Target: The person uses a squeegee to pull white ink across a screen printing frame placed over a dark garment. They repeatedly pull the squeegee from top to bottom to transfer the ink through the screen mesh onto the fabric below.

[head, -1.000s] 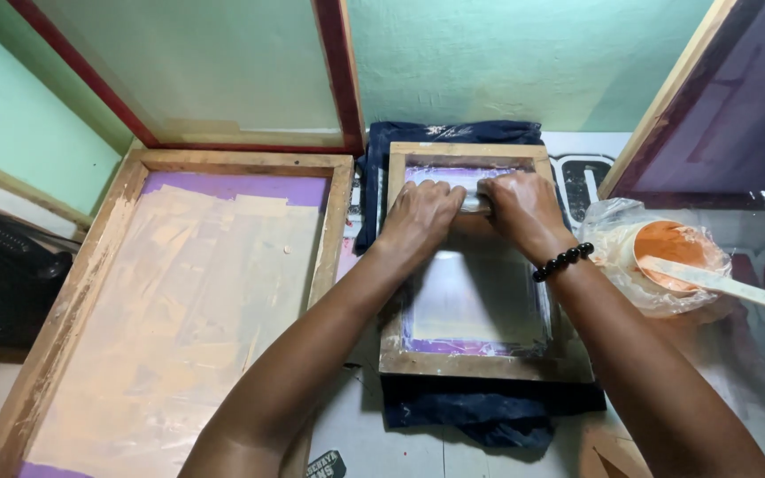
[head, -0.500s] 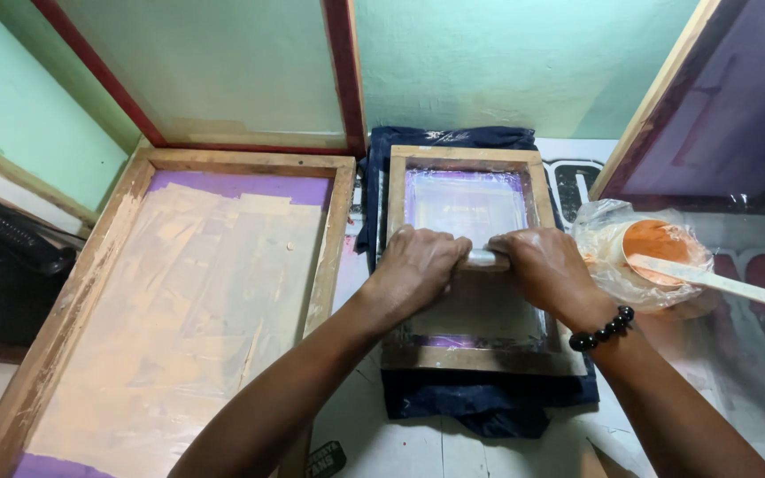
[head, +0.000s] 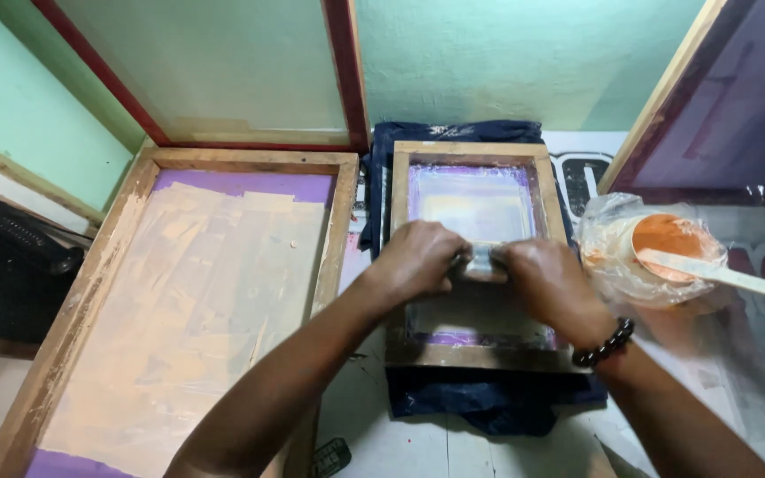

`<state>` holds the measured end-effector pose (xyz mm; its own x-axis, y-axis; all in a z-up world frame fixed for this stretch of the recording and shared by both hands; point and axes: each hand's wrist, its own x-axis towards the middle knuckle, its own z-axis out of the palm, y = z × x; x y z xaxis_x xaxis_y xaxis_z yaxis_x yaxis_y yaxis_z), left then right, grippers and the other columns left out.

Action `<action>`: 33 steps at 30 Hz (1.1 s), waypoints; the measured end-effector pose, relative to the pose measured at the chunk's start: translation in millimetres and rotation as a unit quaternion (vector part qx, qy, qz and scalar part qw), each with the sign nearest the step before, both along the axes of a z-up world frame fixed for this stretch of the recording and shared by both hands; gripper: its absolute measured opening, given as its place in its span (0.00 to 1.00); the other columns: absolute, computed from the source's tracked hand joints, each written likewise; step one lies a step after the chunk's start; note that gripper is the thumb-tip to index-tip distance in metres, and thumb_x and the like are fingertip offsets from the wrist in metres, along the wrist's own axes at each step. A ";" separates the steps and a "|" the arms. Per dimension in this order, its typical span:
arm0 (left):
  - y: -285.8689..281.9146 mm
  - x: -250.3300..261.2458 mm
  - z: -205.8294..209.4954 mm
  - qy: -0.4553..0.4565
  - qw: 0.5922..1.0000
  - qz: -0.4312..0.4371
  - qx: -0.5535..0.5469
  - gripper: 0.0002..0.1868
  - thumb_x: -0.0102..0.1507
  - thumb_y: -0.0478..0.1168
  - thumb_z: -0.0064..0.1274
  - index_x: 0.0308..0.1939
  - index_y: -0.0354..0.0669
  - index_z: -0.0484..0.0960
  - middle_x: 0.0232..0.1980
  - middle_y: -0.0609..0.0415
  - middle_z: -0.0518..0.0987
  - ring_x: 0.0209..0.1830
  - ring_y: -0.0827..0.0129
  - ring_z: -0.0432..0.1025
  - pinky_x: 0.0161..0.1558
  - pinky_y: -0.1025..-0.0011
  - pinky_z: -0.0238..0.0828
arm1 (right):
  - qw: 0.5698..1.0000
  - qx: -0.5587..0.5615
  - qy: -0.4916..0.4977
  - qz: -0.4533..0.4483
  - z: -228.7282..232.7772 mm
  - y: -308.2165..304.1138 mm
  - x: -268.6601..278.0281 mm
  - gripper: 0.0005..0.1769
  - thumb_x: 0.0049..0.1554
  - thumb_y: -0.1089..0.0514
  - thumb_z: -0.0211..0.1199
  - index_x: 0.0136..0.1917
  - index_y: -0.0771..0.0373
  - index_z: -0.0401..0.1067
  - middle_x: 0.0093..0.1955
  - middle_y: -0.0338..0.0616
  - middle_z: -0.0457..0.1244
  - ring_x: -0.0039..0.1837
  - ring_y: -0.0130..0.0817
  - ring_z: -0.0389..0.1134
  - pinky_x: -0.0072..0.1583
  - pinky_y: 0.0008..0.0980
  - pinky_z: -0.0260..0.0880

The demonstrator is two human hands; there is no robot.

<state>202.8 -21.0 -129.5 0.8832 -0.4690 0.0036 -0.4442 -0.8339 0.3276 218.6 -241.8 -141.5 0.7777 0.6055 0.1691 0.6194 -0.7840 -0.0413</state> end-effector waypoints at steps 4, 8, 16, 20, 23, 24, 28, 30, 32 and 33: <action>1.7 34.3 44.9 -0.023 0.999 0.015 -0.027 0.06 0.53 0.37 0.59 0.33 0.51 0.86 0.33 0.49 0.85 0.41 0.46 0.81 0.43 0.48 0.78 | 0.999 -0.001 -0.016 -0.039 41.5 9.0 42.7 0.07 0.42 0.58 0.68 0.37 0.56 0.77 0.31 0.46 0.69 0.41 0.55 0.74 0.44 0.58 0.76; 5.8 77.5 14.8 -0.204 0.978 0.040 0.015 0.07 0.61 0.36 0.50 0.43 0.51 0.77 0.36 0.53 0.80 0.42 0.53 0.79 0.42 0.49 0.73 | 0.993 0.030 -0.096 -0.065 4.9 24.1 104.5 0.09 0.43 0.55 0.67 0.38 0.57 0.77 0.29 0.45 0.65 0.39 0.56 0.73 0.41 0.53 0.74; 17.6 90.3 -51.4 -0.294 0.955 0.041 0.017 0.10 0.63 0.34 0.44 0.43 0.53 0.78 0.33 0.56 0.78 0.39 0.59 0.78 0.37 0.56 0.74 | 0.997 0.010 -0.074 -0.014 -8.8 38.3 112.8 0.13 0.47 0.48 0.73 0.40 0.59 0.80 0.32 0.51 0.70 0.42 0.55 0.75 0.46 0.54 0.77; 15.0 71.6 -43.5 -0.276 0.960 0.040 -0.010 0.11 0.64 0.34 0.41 0.44 0.52 0.78 0.33 0.55 0.78 0.38 0.56 0.77 0.37 0.56 0.72 | 0.998 0.005 -0.059 -0.009 -15.4 32.2 104.3 0.14 0.43 0.47 0.74 0.39 0.56 0.80 0.31 0.47 0.69 0.40 0.52 0.74 0.44 0.51 0.77; 9.4 47.1 -35.6 -0.272 0.962 0.035 -0.013 0.11 0.65 0.34 0.40 0.45 0.51 0.78 0.33 0.54 0.77 0.38 0.57 0.77 0.37 0.58 0.71 | 0.998 0.018 -0.060 0.008 -11.0 24.7 82.7 0.14 0.43 0.47 0.73 0.39 0.55 0.79 0.30 0.45 0.68 0.40 0.50 0.74 0.42 0.50 0.76; 7.4 36.8 -32.2 -0.269 0.963 0.035 -0.010 0.11 0.65 0.35 0.40 0.45 0.51 0.77 0.33 0.54 0.78 0.38 0.57 0.77 0.37 0.59 0.70 | 0.997 0.029 -0.065 0.017 -8.6 23.0 74.0 0.13 0.42 0.47 0.74 0.39 0.54 0.79 0.30 0.43 0.68 0.39 0.48 0.74 0.41 0.48 0.76; -0.7 13.3 -43.6 -0.259 0.965 0.036 0.003 0.11 0.65 0.35 0.42 0.47 0.50 0.78 0.34 0.54 0.78 0.38 0.57 0.77 0.37 0.59 0.71 | 0.997 0.068 -0.029 -0.013 -39.2 2.8 58.1 0.11 0.53 0.53 0.67 0.39 0.65 0.79 0.30 0.56 0.68 0.41 0.64 0.72 0.42 0.61 0.72; -3.6 -2.6 -35.1 -0.243 0.970 0.028 -0.003 0.10 0.67 0.36 0.42 0.48 0.49 0.77 0.34 0.54 0.78 0.38 0.57 0.77 0.37 0.60 0.70 | 0.997 0.009 -0.075 0.012 -25.7 1.4 42.7 0.08 0.50 0.51 0.69 0.39 0.57 0.79 0.30 0.43 0.68 0.38 0.48 0.73 0.39 0.47 0.76; -3.9 -16.1 -19.8 -0.200 0.980 0.022 -0.005 0.09 0.65 0.36 0.47 0.48 0.47 0.78 0.36 0.51 0.79 0.40 0.54 0.77 0.39 0.58 0.69 | 0.998 0.003 -0.057 0.012 -1.5 3.9 21.6 0.09 0.48 0.51 0.69 0.41 0.56 0.79 0.32 0.42 0.68 0.39 0.48 0.73 0.40 0.48 0.76; -4.4 -22.6 -11.5 -0.155 0.988 0.015 -0.008 0.11 0.63 0.36 0.53 0.49 0.45 0.79 0.39 0.48 0.80 0.41 0.51 0.76 0.41 0.56 0.68 | 0.999 -0.003 -0.038 0.013 11.4 4.8 11.2 0.11 0.45 0.52 0.69 0.42 0.54 0.79 0.33 0.42 0.68 0.40 0.49 0.73 0.41 0.50 0.76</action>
